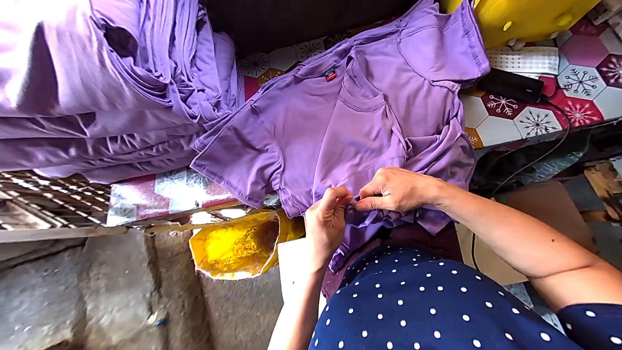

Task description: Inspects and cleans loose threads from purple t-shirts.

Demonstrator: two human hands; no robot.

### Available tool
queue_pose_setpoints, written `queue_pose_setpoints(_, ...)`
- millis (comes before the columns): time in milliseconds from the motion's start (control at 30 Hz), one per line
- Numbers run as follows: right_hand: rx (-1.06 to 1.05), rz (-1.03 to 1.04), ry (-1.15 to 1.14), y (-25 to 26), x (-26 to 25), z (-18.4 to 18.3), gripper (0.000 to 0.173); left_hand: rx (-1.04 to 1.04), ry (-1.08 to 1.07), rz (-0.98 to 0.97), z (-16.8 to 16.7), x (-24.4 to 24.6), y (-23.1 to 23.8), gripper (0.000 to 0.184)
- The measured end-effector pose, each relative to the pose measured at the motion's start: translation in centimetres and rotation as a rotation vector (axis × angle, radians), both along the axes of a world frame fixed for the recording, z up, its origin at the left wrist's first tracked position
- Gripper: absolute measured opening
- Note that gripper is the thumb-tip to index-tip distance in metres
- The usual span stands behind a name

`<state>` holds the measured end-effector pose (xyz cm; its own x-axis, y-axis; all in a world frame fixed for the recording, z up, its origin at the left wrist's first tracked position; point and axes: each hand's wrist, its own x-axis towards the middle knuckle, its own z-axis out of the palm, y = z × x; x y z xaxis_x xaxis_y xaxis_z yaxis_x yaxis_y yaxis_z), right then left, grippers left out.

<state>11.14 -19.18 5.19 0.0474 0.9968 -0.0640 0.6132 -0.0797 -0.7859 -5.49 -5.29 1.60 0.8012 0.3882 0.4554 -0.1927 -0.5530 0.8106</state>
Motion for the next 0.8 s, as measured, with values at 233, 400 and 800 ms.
queue_pose_setpoints(233, 0.182, -0.305, 0.058, -0.4, -0.9, -2.4, 0.041, -0.073, -0.042, 0.027, -0.5, -0.1, 0.5, 0.012)
queue_pose_setpoints(400, 0.694, -0.32, -0.202, -0.5, -6.4, -4.1, 0.009, -0.018, -0.067, 0.092, -0.7, -0.7, 2.6, 0.015)
queue_pose_setpoints(800, 0.289, -0.681, 0.476, 1.0, -7.5, -3.9, 0.006, 0.123, 1.207, 1.212, -5.1, -13.0, 19.9, 0.044)
